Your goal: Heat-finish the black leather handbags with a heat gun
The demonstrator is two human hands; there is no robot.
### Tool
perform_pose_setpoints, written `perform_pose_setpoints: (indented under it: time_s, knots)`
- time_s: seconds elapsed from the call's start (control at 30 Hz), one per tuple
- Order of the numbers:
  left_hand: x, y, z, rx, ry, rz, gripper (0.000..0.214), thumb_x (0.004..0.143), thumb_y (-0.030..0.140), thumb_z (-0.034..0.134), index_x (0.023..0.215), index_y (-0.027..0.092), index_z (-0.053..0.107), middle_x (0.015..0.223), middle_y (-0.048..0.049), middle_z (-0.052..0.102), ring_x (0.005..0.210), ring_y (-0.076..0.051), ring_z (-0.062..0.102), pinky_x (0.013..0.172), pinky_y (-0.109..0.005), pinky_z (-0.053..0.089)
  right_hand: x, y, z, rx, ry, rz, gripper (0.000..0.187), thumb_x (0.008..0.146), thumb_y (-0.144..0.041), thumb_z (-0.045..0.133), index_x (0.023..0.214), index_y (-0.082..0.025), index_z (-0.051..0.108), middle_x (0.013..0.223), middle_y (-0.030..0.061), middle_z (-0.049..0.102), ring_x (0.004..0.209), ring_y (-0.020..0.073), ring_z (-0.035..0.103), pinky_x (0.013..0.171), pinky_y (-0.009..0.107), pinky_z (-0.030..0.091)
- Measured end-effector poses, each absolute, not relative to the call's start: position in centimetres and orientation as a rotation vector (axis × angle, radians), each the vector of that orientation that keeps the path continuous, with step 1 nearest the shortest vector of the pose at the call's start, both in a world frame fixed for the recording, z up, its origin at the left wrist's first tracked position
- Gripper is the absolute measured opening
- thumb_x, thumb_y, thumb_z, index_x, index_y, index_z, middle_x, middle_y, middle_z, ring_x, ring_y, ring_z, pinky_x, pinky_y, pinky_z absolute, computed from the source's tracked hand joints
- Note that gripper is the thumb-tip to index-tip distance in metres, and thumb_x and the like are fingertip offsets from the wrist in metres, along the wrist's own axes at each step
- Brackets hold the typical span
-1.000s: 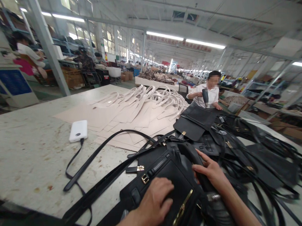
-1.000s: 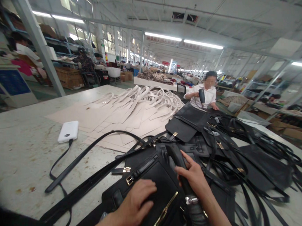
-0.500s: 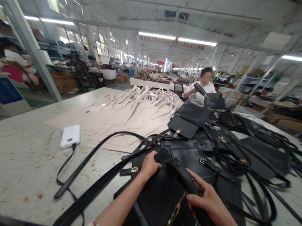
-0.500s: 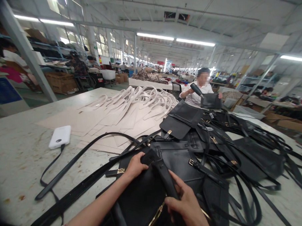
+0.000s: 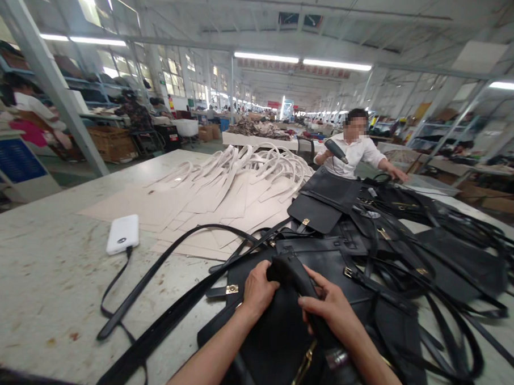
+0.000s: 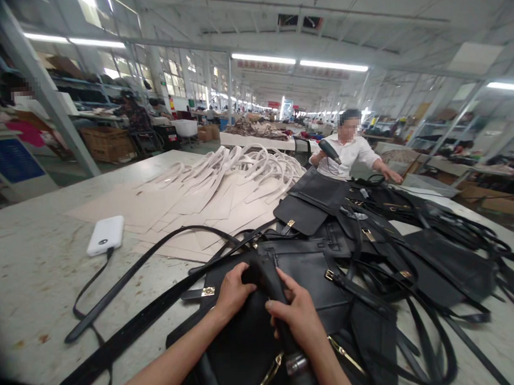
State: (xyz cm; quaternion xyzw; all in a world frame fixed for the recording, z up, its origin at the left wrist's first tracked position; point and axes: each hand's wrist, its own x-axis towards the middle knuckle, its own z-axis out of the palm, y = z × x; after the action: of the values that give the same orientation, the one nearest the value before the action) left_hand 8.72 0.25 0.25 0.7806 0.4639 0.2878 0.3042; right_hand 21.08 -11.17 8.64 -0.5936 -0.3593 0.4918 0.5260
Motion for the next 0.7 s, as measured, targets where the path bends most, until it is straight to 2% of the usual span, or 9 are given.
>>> perform_pose_setpoints:
  time_s: [0.13, 0.23, 0.37, 0.47, 0.57, 0.7]
  knots:
    - [8.5, 0.2, 0.6, 1.965, 1.139, 0.771, 0.021, 0.062, 0.019, 0.06, 0.082, 0.02, 0.054, 0.078, 0.0025, 0.057, 0.074, -0.015, 0.054, 0.065, -0.023, 0.038, 21.6, -11.2, 8.8, -1.442, -0.839, 1.099, 0.079, 0.061, -0.022, 0.066, 0.13, -0.016, 0.028, 0.045, -0.0078, 0.055, 0.033, 0.0105, 0.048, 0.032, 0.021, 0.043]
    - [8.4, 0.5, 0.8, 1.863, 1.074, 0.801, 0.018, 0.062, 0.017, 0.057, 0.08, 0.019, 0.056, 0.076, 0.0028, 0.058, 0.075, -0.014, 0.054, 0.068, -0.023, 0.039, 21.6, -12.0, 8.5, -1.418, -0.84, 1.179, 0.08, 0.058, -0.021, 0.067, 0.129, -0.017, 0.03, 0.047, -0.0067, 0.057, 0.033, 0.0114, 0.048, 0.031, 0.021, 0.042]
    - [8.5, 1.1, 0.5, 1.814, 1.089, 0.809, 0.016, 0.06, 0.011, 0.053, 0.075, 0.017, 0.057, 0.072, 0.0026, 0.058, 0.075, -0.015, 0.054, 0.069, -0.023, 0.039, 21.8, -12.8, 7.1, -1.416, -0.802, 1.196, 0.08, 0.058, -0.019, 0.067, 0.128, -0.012, 0.03, 0.046, -0.0063, 0.056, 0.034, 0.0116, 0.049, 0.032, 0.021, 0.042]
    - [8.7, 1.4, 0.2, 1.779, 1.114, 0.792, 0.015, 0.061, 0.013, 0.053, 0.075, 0.017, 0.058, 0.069, 0.0019, 0.059, 0.073, -0.016, 0.054, 0.067, -0.024, 0.039, 22.4, -13.4, 6.2, -1.429, -0.758, 1.092, 0.081, 0.06, -0.022, 0.067, 0.129, -0.013, 0.027, 0.051, -0.0054, 0.059, 0.038, 0.0101, 0.049, 0.036, 0.02, 0.043]
    - [8.9, 1.6, 0.2, 1.746, 1.099, 0.778, 0.019, 0.061, 0.016, 0.054, 0.078, 0.018, 0.061, 0.072, 0.0021, 0.06, 0.074, -0.016, 0.054, 0.067, -0.024, 0.039, 22.7, -14.4, 5.8, -1.396, -0.744, 1.136, 0.083, 0.059, -0.023, 0.068, 0.13, -0.016, 0.025, 0.058, -0.0035, 0.062, 0.039, 0.0109, 0.048, 0.034, 0.021, 0.043]
    - [9.3, 2.0, -0.1, 1.668, 1.038, 0.706, 0.013, 0.059, 0.018, 0.055, 0.071, 0.016, 0.062, 0.063, 0.0027, 0.059, 0.064, -0.015, 0.054, 0.058, -0.022, 0.039, 22.6, -14.9, 5.7, -1.39, -0.805, 1.221, 0.078, 0.059, -0.016, 0.065, 0.128, -0.015, 0.029, 0.064, -0.0017, 0.062, 0.041, 0.0112, 0.048, 0.032, 0.02, 0.042]
